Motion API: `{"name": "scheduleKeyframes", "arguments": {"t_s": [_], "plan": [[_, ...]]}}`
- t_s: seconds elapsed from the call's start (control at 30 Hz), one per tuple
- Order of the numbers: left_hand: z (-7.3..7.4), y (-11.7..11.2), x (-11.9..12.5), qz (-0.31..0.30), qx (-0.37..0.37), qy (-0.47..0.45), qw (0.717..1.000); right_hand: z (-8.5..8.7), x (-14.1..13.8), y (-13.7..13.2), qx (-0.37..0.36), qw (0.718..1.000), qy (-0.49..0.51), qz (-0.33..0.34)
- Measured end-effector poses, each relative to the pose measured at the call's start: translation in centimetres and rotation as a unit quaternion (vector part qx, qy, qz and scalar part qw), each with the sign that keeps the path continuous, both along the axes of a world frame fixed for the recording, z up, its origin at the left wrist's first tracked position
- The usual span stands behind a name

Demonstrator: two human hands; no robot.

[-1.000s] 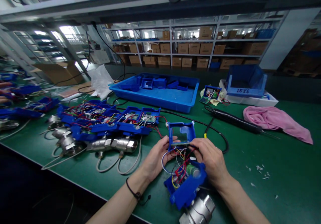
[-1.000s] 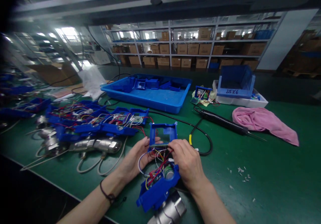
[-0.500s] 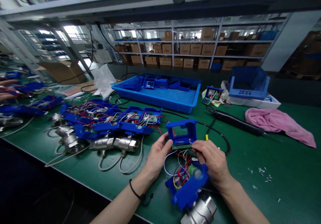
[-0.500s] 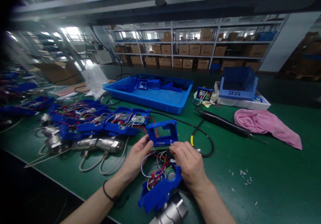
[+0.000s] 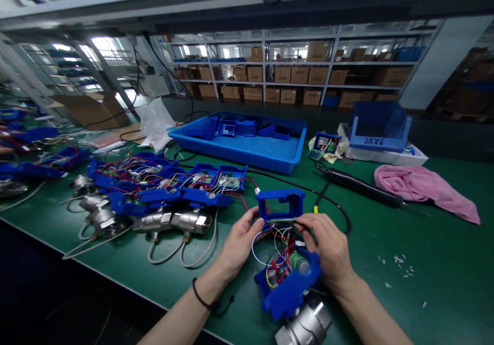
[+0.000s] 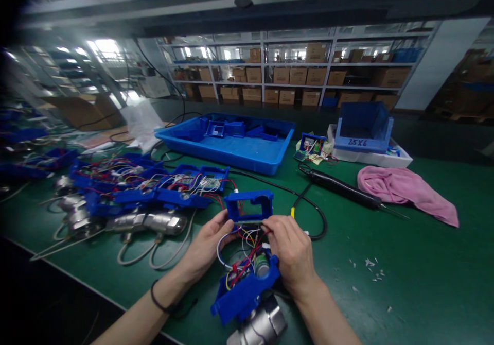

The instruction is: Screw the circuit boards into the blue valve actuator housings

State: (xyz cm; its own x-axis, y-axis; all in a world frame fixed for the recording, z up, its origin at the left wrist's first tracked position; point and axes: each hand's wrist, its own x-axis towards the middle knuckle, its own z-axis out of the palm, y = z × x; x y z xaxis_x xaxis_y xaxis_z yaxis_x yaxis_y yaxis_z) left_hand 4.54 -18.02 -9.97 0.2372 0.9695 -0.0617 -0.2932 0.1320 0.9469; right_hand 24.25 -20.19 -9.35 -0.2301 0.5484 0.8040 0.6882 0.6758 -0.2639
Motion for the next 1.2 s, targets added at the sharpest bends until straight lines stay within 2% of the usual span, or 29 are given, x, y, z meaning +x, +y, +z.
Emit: {"name": "scheduleKeyframes", "arguments": {"t_s": [0.2, 0.57, 0.7, 0.93, 1.2], "plan": [[0.3, -0.4, 0.3, -0.03, -0.005, -0.013, 0.999, 0.1, -0.4, 0.0, -0.03, 0.999, 0.02, -0.041], [0.8, -1.3, 0.5, -0.073, 0.006, -0.01, 0.997, 0.0, -0.5, 0.0, -0.075, 0.996, 0.032, -0.049], [0.7, -1.4, 0.7, -0.057, 0.01, 0.001, 0.998, -0.2, -0.6, 0.1, -0.086, 0.995, 0.029, -0.05], [0.0, -0.8, 2.1, -0.016, -0.039, 0.05, 0.998, -0.5, -0.6, 0.4, -0.094, 0.994, -0.006, -0.053], [0.6, -1.3, 2.7, -0.005, -0.073, -0.014, 0.997, -0.5, -0.8, 0.8, -0.083, 0.985, -0.053, -0.138]]}}
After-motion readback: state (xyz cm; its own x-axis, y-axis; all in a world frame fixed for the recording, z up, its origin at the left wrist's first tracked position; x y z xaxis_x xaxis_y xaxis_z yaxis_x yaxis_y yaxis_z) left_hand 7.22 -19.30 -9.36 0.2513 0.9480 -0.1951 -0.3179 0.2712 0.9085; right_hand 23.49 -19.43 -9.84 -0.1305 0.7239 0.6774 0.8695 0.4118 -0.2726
